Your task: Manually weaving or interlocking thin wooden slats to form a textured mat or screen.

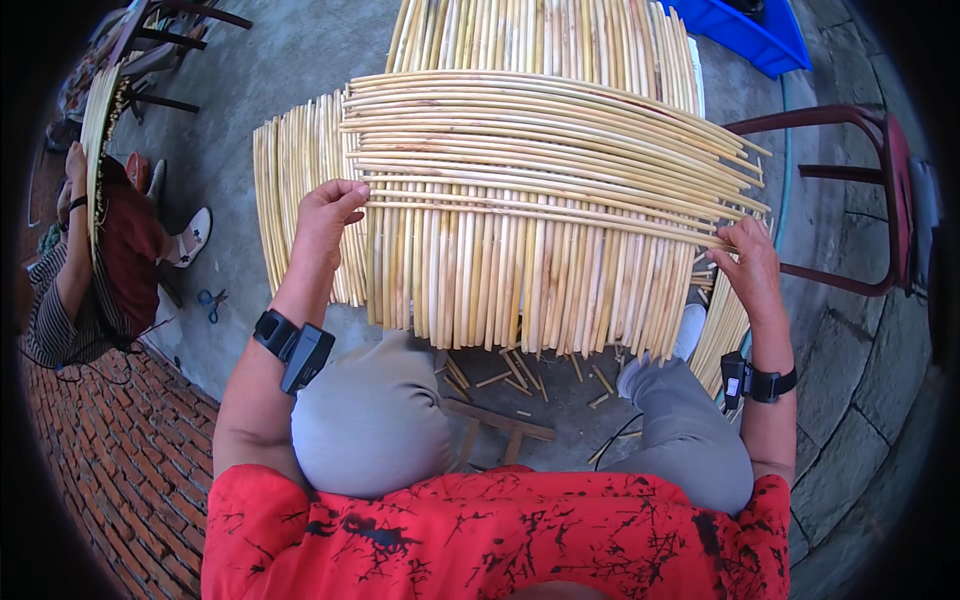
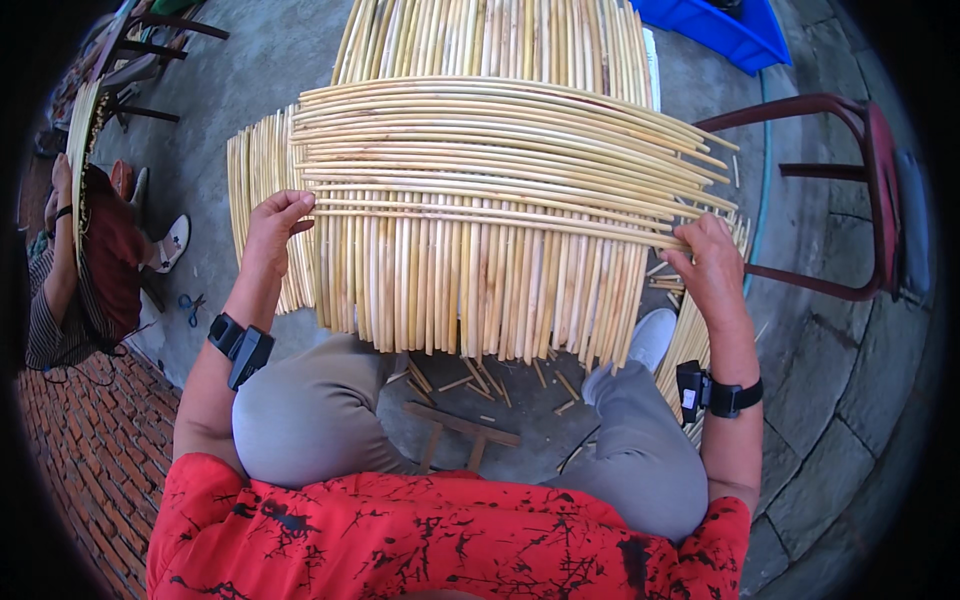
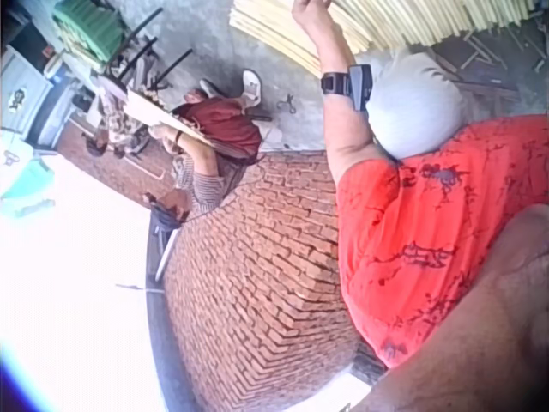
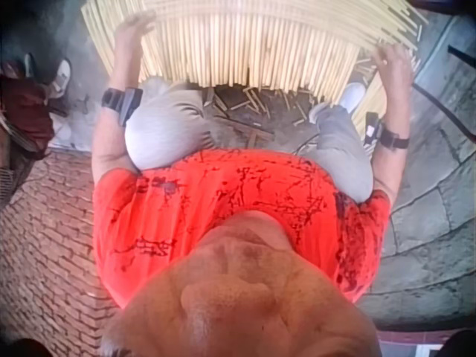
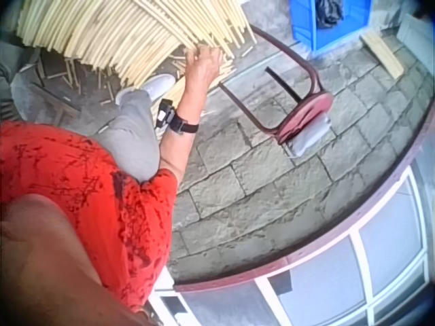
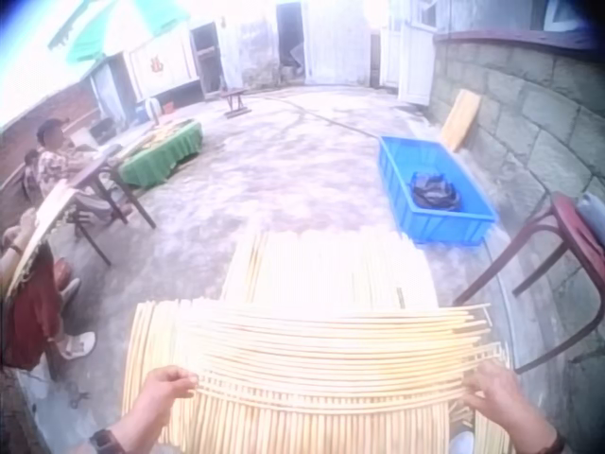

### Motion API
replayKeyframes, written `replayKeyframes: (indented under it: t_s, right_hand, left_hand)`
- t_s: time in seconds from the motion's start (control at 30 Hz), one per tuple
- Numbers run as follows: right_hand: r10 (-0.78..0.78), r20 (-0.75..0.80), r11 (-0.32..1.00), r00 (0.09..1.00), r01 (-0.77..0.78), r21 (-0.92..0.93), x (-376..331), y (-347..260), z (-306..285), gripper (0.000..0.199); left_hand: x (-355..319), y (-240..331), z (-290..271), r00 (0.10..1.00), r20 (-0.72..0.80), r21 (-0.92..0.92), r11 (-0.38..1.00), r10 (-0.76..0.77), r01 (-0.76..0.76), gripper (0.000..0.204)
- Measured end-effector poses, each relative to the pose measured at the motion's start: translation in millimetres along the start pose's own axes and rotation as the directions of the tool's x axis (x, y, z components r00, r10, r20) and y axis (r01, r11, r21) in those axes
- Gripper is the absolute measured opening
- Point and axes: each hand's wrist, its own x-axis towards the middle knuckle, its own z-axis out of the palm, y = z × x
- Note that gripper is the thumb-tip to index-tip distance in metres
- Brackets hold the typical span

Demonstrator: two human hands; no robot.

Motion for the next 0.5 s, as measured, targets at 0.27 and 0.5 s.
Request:
replayKeyframes:
  t_s: [0.27, 0.5]
  right_hand:
    - [0.021, -0.005, 1.000, 1.000, -0.021, 0.016, 0.8, -3.6, -1.7, 0.028]
    - [0.037, -0.006, 0.999, 0.999, -0.037, 0.000, -0.5, 0.7, -4.9, 0.028]
  left_hand:
    - [1.1, 0.9, -2.5, 0.999, -0.014, -0.067, 0.997, -0.036, 0.035, 0.011]
    - [6.9, -2.8, 4.1, 0.999, -0.030, -0.117, 0.992, -0.045, 0.041, 0.011]
